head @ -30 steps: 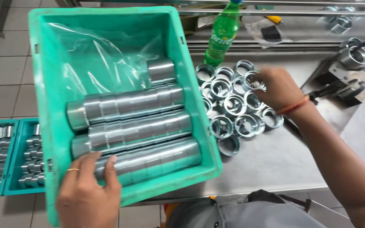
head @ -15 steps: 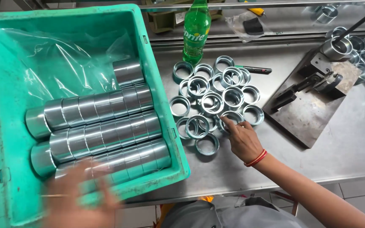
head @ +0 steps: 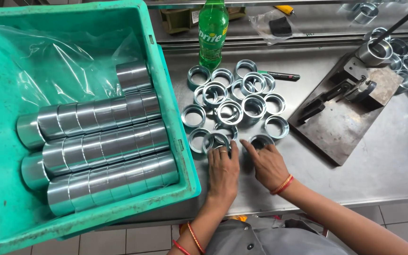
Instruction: Inspecting small metal cylindrical sleeves using a dial indicator gauge and organizing them into bins.
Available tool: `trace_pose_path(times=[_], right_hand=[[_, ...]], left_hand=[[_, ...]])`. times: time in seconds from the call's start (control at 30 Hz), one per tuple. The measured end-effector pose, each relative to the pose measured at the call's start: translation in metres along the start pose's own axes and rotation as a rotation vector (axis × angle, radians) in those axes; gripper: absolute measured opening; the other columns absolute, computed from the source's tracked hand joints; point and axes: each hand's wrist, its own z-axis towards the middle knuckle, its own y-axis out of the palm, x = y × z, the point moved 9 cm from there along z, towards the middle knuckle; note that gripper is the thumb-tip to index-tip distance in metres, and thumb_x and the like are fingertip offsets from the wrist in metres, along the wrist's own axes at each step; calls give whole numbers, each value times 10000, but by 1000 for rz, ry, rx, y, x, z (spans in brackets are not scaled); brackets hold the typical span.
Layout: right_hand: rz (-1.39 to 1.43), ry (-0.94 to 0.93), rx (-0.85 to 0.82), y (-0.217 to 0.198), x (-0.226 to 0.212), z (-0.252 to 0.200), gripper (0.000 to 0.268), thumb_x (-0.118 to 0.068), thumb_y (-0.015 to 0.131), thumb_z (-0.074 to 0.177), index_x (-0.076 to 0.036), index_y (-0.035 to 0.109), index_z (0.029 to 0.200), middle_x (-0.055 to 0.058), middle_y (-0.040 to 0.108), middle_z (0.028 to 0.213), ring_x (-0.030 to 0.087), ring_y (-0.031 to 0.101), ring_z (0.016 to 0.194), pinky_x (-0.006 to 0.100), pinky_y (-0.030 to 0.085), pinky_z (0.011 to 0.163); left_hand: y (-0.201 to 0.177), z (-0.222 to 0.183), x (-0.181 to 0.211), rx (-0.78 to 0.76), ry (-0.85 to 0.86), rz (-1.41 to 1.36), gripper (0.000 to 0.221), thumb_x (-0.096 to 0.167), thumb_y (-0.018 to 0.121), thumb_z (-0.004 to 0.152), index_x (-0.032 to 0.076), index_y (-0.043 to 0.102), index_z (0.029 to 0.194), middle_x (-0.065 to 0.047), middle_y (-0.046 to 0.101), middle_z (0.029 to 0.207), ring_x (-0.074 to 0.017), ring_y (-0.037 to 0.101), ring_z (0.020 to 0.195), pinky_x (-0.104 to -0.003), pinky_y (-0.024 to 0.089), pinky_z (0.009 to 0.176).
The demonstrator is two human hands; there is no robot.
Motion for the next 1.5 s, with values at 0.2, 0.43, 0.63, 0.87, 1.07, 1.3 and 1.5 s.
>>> trace_pose_path(times=[0.2, 0.43, 0.63, 0.87, 1.07, 1.3, 1.5], right_hand=[[68, -24, -22, -10, -1, -21, 904, 69, 596, 675, -129, 377, 1530, 60, 626, 623, 281, 640, 659, 406, 468, 795], [126, 53, -10, -10, 8, -20, 902, 31, 642, 685, -192, 374, 1517, 78, 663, 609, 302, 637, 649, 414, 479, 787], [135, 224, -184, 10, 35, -22, 925, -100, 725, 781, -269, 282, 1575, 106, 720, 705, 361, 649, 739, 456, 498, 775], [98, 313, -231, 18, 33, -23, 1031, -131, 797, 750, -352, 263, 1604, 108, 731, 735, 348, 665, 834, 438, 521, 853], [121, 361, -140, 14, 31, -26, 1046, -71, 774, 719, -363, 279, 1592, 90, 741, 794, 347, 661, 880, 441, 515, 855], [93, 359, -98, 11, 29, -20, 1053, -67, 772, 708, -339, 275, 1595, 101, 765, 838, 340, 681, 1009, 447, 484, 997], [571, 721, -145, -9, 67, -6, 1016, -11, 901, 687, -309, 425, 1534, 115, 784, 930, 306, 715, 908, 432, 573, 820]], left_hand=[[24, -7, 23, -176, 124, 18, 770, 56, 741, 759, -23, 455, 1470, -218, 692, 990, -345, 671, 959, -439, 493, 887], [-23, 0, 16, -401, -140, -416, 667, 20, 745, 742, 66, 528, 1371, -225, 724, 915, -428, 706, 889, -535, 540, 809], [-191, -10, 15, -615, -314, -927, 532, 57, 780, 729, 190, 687, 1235, -156, 768, 839, -262, 763, 799, -377, 582, 800], [-309, 54, -127, -104, -363, -739, 797, 57, 863, 680, 208, 586, 1412, -26, 835, 980, -145, 786, 843, -300, 619, 783], [-267, 132, -306, 298, -542, -492, 972, -77, 874, 651, -1, 420, 1506, -201, 675, 1227, -215, 690, 1052, -330, 571, 880], [-154, 132, -378, 79, -985, -932, 636, 172, 796, 832, -171, 601, 1330, -334, 651, 1384, -385, 693, 1169, -560, 493, 807], [-151, 131, -368, -64, -974, -1150, 918, 560, 628, 937, -54, 304, 1537, -268, 227, 1649, -438, 212, 1514, -660, 193, 1177]])
